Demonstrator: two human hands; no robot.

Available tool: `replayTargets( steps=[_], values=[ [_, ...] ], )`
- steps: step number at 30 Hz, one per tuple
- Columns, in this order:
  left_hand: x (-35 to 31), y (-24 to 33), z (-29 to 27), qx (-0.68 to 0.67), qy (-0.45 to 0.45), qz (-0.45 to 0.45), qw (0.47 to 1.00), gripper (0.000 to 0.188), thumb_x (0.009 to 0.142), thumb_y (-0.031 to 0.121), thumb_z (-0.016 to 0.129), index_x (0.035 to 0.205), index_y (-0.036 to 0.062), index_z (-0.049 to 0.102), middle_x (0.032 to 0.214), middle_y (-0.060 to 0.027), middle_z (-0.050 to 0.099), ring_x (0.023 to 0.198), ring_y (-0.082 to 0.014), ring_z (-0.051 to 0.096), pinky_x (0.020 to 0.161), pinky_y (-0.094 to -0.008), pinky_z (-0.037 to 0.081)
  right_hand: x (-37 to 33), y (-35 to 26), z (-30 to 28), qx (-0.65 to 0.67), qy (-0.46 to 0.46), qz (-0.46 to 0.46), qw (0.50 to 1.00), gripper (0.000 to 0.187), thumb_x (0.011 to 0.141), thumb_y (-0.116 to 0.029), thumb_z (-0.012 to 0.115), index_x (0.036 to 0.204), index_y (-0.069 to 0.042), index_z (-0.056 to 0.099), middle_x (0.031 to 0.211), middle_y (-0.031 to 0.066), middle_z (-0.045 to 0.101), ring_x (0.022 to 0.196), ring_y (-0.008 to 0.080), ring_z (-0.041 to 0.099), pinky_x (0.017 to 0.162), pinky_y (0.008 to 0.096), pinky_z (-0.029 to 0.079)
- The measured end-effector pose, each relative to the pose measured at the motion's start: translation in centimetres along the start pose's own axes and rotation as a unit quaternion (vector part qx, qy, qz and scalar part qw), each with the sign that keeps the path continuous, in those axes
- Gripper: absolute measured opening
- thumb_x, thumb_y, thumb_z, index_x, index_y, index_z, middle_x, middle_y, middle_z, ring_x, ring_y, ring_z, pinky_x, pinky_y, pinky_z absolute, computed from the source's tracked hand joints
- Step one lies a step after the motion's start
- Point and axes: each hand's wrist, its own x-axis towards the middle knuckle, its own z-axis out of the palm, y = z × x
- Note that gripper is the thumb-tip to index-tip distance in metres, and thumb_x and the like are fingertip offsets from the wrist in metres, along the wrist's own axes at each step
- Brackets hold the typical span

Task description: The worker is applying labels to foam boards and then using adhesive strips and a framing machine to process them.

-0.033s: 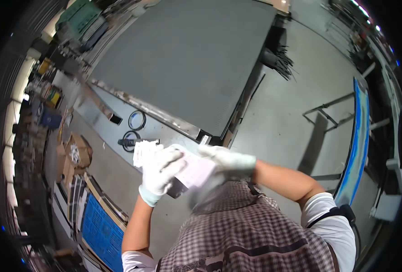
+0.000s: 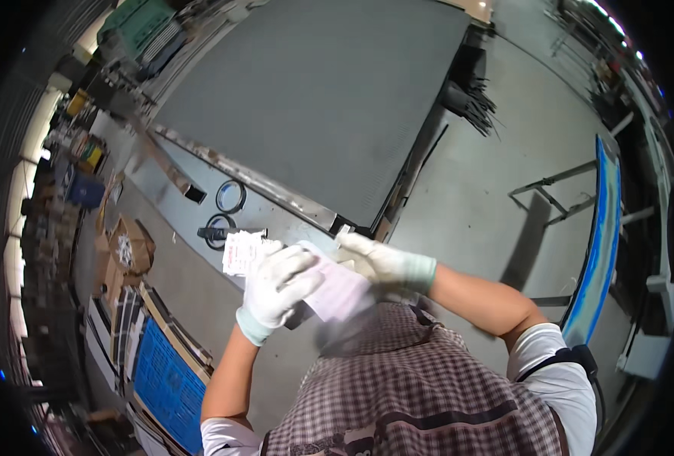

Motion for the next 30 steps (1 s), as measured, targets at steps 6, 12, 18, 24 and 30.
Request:
replayTargets(
  steps=[6,12,18,24,30],
  values=[
    [-2.2,2.8,5.7,-0.088,0.275,-0.276,0.917,0.064,0.082,0.003,0.063,0.143,0.0085,0.045,0.134,-0.0196,0.051,0.122,-0.0392,0.053,0.099,-0.0503,0.046,-2.0,-1.0,3.9,-0.397,0.059,-0.181,0.898,0.058,0.094,-0.018,0.060,0.143,0.005,0.037,0.132,0.0156,0.056,0.127,0.0195,0.052,0.108,0.0344,0.042],
    [-0.9,4.7,8.6,-0.481,0.303,-0.453,0.687,0.060,0.091,0.002,0.062,0.144,0.0021,0.034,0.130,-0.0145,0.053,0.116,-0.0179,0.055,0.098,-0.0311,0.046,-2.8,-0.5,3.8,-0.658,0.223,-0.227,0.682,0.063,0.085,-0.019,0.070,0.139,0.000,0.043,0.120,0.0153,0.061,0.109,0.0178,0.062,0.091,0.0309,0.051],
    [-1.3,3.7,10.0,-0.559,0.219,-0.514,0.613,0.016,0.093,0.003,0.060,0.109,0.0033,0.058,0.097,0.0006,0.062,0.091,-0.0063,0.057,0.080,-0.0226,0.047,-2.4,-5.1,5.7,-0.726,0.180,-0.167,0.643,0.040,0.085,-0.022,0.071,0.118,-0.003,0.060,0.098,0.0128,0.069,0.089,0.0190,0.067,0.084,0.0308,0.053],
    [2.5,5.4,10.5,-0.509,0.304,-0.516,0.618,0.024,0.086,0.001,0.066,0.109,0.0015,0.060,0.089,-0.0004,0.064,0.081,-0.0055,0.059,0.072,-0.0204,0.049,0.6,-15.8,4.8,-0.698,0.107,-0.164,0.689,0.020,0.089,-0.010,0.066,0.108,-0.002,0.066,0.086,0.0012,0.066,0.076,0.0078,0.061,0.070,0.0262,0.053],
    [5.5,5.6,12.3,-0.454,0.343,-0.576,0.587,0.017,0.089,0.007,0.069,0.104,-0.0005,0.064,0.083,0.0021,0.063,0.071,-0.0041,0.057,0.065,-0.0200,0.048,5.9,-22.2,2.5,-0.711,-0.025,-0.061,0.700,0.054,0.083,-0.009,0.070,0.134,0.003,0.053,0.111,0.0119,0.067,0.098,0.0151,0.064,0.092,0.0288,0.050]
  ],
)
